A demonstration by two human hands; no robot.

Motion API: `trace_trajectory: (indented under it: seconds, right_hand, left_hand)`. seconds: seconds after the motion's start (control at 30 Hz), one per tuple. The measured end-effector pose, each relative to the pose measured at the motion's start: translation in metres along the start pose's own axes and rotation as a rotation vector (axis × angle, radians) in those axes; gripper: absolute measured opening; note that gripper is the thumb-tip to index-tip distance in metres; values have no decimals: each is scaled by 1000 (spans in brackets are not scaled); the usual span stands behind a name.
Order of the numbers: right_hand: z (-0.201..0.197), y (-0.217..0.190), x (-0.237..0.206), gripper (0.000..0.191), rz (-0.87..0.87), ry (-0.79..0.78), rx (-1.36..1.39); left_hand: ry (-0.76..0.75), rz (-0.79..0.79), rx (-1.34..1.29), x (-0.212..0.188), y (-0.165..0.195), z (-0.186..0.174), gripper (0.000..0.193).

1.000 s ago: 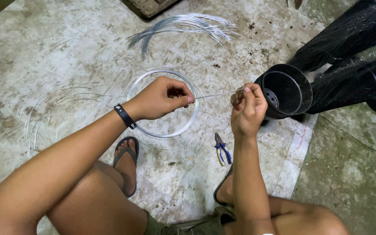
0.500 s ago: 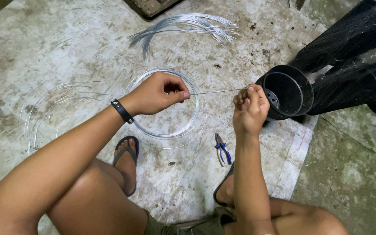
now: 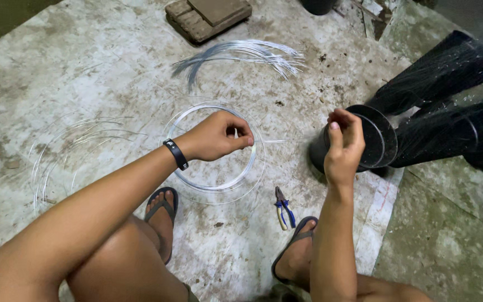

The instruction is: The person sits on the floor and repeatedly twists thin metal wires into small loops using their hands and a pair of pliers. They cut the twisted sections and place them aside, continuing the process with additional wire segments.

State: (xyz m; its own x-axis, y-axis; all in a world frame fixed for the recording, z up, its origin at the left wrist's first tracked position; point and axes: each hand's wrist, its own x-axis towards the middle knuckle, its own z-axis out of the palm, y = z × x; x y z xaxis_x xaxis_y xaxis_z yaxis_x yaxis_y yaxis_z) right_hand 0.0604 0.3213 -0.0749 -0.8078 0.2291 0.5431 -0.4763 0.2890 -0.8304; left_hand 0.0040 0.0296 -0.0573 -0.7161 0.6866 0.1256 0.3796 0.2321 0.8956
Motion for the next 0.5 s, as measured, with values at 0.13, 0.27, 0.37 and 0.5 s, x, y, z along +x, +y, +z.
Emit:
trace_trajectory:
  seconds: [0.13, 0.27, 0.37, 0.5]
  right_hand:
    - [14, -57, 4, 21, -91, -525, -236]
    - [49, -84, 16, 17, -10, -872, -422]
    - [59, -86, 22, 20, 114, -983, -374]
    - [62, -72, 16, 21, 227, -1028, -349]
  left_hand:
    - [-51, 22, 18, -1, -4, 4, 19]
    - [-70, 71, 41, -6, -7, 6, 18]
    - [-59, 85, 96, -9, -9, 5, 20]
    - [-61, 96, 131, -11, -12, 4, 21]
